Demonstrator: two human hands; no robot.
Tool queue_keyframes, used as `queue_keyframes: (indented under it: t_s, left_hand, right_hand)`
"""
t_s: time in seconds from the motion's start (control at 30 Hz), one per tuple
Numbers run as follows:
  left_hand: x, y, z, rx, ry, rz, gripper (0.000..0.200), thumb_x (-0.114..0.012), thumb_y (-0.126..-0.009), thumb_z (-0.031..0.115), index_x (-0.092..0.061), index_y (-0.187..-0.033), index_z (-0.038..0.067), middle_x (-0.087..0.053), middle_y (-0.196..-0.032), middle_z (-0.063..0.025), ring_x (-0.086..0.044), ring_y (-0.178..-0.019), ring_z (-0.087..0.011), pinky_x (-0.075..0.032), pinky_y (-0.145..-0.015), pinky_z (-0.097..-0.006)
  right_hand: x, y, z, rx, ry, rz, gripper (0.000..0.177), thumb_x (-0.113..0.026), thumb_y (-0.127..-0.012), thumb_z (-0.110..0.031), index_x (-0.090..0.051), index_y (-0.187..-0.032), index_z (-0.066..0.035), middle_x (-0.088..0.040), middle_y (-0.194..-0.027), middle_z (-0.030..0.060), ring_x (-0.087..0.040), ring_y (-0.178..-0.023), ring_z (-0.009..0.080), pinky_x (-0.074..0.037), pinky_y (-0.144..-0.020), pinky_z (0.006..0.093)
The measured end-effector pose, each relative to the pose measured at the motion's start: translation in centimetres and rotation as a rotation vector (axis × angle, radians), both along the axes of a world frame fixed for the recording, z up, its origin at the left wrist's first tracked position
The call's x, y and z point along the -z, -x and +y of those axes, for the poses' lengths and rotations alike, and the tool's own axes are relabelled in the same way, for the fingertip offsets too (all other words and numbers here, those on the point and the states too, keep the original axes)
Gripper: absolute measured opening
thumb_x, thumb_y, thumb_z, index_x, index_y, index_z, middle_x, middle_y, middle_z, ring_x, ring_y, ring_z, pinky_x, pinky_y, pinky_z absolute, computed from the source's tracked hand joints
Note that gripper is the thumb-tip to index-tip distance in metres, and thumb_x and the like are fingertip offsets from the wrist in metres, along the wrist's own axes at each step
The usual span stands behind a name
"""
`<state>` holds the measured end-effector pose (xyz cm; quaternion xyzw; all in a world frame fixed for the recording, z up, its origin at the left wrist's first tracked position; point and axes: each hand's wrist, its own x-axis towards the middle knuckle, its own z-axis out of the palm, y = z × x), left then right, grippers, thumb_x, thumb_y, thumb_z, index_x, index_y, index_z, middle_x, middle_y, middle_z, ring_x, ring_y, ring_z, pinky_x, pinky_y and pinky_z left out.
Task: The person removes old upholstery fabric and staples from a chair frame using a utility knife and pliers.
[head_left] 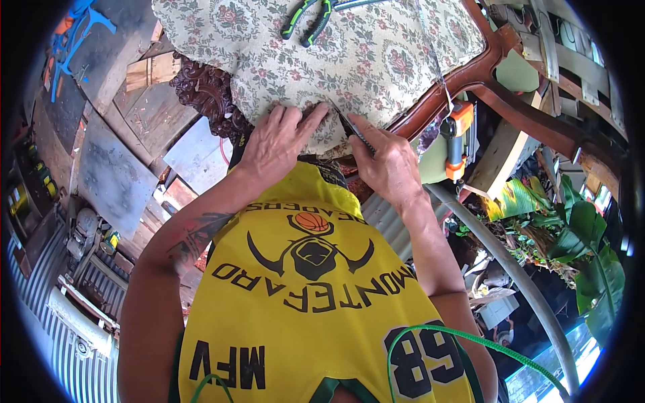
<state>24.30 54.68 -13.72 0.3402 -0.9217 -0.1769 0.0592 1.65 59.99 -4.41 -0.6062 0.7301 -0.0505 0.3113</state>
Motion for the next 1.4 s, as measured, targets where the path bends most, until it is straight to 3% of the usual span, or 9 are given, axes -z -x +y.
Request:
queue_keyframes:
  t_s: [0.37,0.73,0.93,1.07,1.1,1.2,1.4]
  left_hand:
    - [-0.3,0.3,-0.1,-0.026,-0.014,0.036,0.071,-0.068,-0.093,0.01,-0.048,-0.161,0.013,-0.053,-0.107,-0.0097,-0.059,-0.106,-0.0286,-0.056,-0.09,-0.0442]
    - [0.1,0.0,-0.3,0.0,0.042,0.0,0.071,-0.068,-0.091,0.011,-0.05,-0.16,0.013,-0.054,-0.108,-0.0092,-0.056,-0.107,-0.0277,-0.055,-0.09,-0.042]
    - [0.4,-0.6,-0.4,0.024,0.073,0.017,0.07,-0.067,-0.089,0.008,-0.053,-0.158,0.014,-0.054,-0.106,-0.0083,-0.056,-0.104,-0.0281,-0.052,-0.092,-0.0416]
    - [0.5,-0.7,-1.0,-0.014,0.133,0.075,0.071,-0.067,-0.087,0.005,-0.055,-0.156,0.013,-0.055,-0.098,-0.0063,-0.056,-0.099,-0.0269,-0.046,-0.088,-0.0423]
    - [0.4,-0.7,-0.9,-0.042,0.111,0.095,0.072,-0.067,-0.086,0.004,-0.056,-0.156,0.012,-0.055,-0.096,-0.0057,-0.056,-0.097,-0.0264,-0.044,-0.086,-0.0425]
    - [-0.1,0.1,-1.3,-0.086,0.076,0.078,0.073,-0.068,-0.084,0.005,-0.057,-0.155,0.011,-0.056,-0.094,-0.0059,-0.056,-0.093,-0.0259,-0.043,-0.086,-0.0428]
    - [-0.3,0.5,-0.9,-0.098,0.049,0.045,0.072,-0.068,-0.083,0.006,-0.056,-0.154,0.007,-0.058,-0.092,-0.0078,-0.057,-0.093,-0.0267,-0.042,-0.088,-0.0433]
  right_hand:
    - [0.1,0.1,-0.4,-0.039,-0.037,0.013,0.043,-0.067,-0.101,-0.024,-0.066,-0.143,-0.023,-0.077,-0.092,0.0162,-0.075,-0.088,0.0406,-0.06,-0.084,0.0534]
    - [0.0,-0.6,-0.4,-0.156,0.015,0.193,0.044,-0.067,-0.1,-0.02,-0.066,-0.144,-0.022,-0.073,-0.085,0.0143,-0.076,-0.076,0.0383,-0.062,-0.074,0.0512]
    - [-0.9,0.1,1.2,-0.112,-0.054,0.198,0.043,-0.067,-0.101,-0.019,-0.066,-0.144,-0.025,-0.074,-0.09,0.0139,-0.075,-0.084,0.0389,-0.06,-0.078,0.0526]
    - [-2.3,1.2,1.3,-0.11,0.0,0.077,0.045,-0.071,-0.098,-0.016,-0.068,-0.143,-0.022,-0.077,-0.097,0.0192,-0.076,-0.089,0.0415,-0.06,-0.08,0.0519]
    - [-2.5,1.4,1.4,-0.098,0.056,0.026,0.043,-0.07,-0.098,-0.018,-0.068,-0.141,-0.02,-0.075,-0.088,0.0178,-0.075,-0.081,0.0408,-0.06,-0.076,0.052]
    - [-2.7,0.5,0.8,0.035,0.04,-0.036,0.044,-0.071,-0.097,-0.017,-0.068,-0.141,-0.019,-0.075,-0.087,0.0181,-0.075,-0.081,0.0409,-0.06,-0.076,0.0518]
    - [0.2,-1.0,-1.2,0.029,0.067,-0.047,0.046,-0.069,-0.098,-0.023,-0.067,-0.144,-0.021,-0.076,-0.091,0.0212,-0.075,-0.085,0.0438,-0.059,-0.08,0.0539]
